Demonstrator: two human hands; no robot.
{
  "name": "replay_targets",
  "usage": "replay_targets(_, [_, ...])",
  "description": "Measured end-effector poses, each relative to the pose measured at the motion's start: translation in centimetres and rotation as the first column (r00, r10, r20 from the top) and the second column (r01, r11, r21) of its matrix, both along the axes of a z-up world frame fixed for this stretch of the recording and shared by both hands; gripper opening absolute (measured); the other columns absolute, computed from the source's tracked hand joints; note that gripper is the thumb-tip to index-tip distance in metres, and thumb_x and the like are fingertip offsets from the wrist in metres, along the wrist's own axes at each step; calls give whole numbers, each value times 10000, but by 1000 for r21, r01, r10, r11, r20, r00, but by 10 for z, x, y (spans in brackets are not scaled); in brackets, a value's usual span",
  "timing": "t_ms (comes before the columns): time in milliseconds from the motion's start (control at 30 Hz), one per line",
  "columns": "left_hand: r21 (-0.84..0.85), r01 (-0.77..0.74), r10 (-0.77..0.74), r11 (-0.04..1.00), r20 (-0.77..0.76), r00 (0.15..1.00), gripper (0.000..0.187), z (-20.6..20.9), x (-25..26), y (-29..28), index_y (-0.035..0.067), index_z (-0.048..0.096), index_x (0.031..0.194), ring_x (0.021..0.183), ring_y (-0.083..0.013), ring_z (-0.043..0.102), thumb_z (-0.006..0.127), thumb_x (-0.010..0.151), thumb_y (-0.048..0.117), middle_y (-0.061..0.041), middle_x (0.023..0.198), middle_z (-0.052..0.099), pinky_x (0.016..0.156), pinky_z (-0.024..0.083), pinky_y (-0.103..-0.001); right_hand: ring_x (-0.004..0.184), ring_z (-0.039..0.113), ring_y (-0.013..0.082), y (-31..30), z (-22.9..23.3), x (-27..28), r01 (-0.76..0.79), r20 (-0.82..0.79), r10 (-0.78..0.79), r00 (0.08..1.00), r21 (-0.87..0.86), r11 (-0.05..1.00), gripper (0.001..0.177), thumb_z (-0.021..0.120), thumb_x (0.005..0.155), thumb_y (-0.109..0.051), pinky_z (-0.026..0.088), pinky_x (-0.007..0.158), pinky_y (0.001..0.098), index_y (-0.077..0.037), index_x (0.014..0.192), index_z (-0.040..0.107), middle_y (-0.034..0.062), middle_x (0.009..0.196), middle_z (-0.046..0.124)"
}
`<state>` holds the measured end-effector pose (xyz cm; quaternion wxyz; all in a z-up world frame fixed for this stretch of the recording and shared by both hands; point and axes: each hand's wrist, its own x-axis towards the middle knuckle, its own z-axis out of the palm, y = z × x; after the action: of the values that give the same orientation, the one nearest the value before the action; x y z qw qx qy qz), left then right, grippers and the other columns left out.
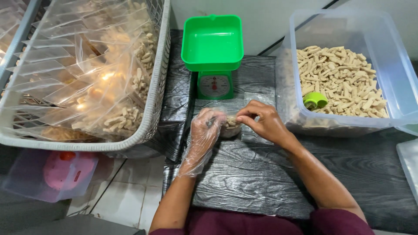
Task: Filling small plastic bags with snacks using a scoop from a large container
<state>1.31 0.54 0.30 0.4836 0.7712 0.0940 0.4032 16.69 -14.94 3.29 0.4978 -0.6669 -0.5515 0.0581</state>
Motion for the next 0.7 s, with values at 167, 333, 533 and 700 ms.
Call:
replay_targets(167, [-47,-26,28,999,44,999,110,7,-10,-4,83,776,1005,919,-344,729,757,942,171,-120,904,733,872,555,-425,673,656,218,-2,0,-3,5,-89,-5,996,3,1000,191,843,844,-99,552,642,341,-77,1023,780,97,773,656])
replay_targets(333, [29,-84,81,996,88,993,121,8,-11,-6,108,782,948,847,-335,725,731,962,216,-89,832,722,840,561,-413,644,645,189,2,-10,-6,30,-29,-29,999,41,999,88,831,866,-91,533,598,318,-110,950,812,61,740,632])
replay_targets(533, [89,-152,143,984,101,985,146,-14,-7,2,125,747,855,787,-323,691,751,942,244,-62,768,682,819,552,-399,584,606,184,5,-9,-13,39,-29,-38,999,51,998,59,830,853,-91,511,564,319,-133,887,807,49,674,602])
replay_targets(700, [-147,-98,108,984,61,992,160,-29,-8,3,82,723,1067,899,-272,717,756,943,178,-111,918,737,863,568,-392,607,619,191,2,-10,-24,70,-107,-65,992,43,997,130,861,835,-100,528,583,322,-98,948,797,82,684,627])
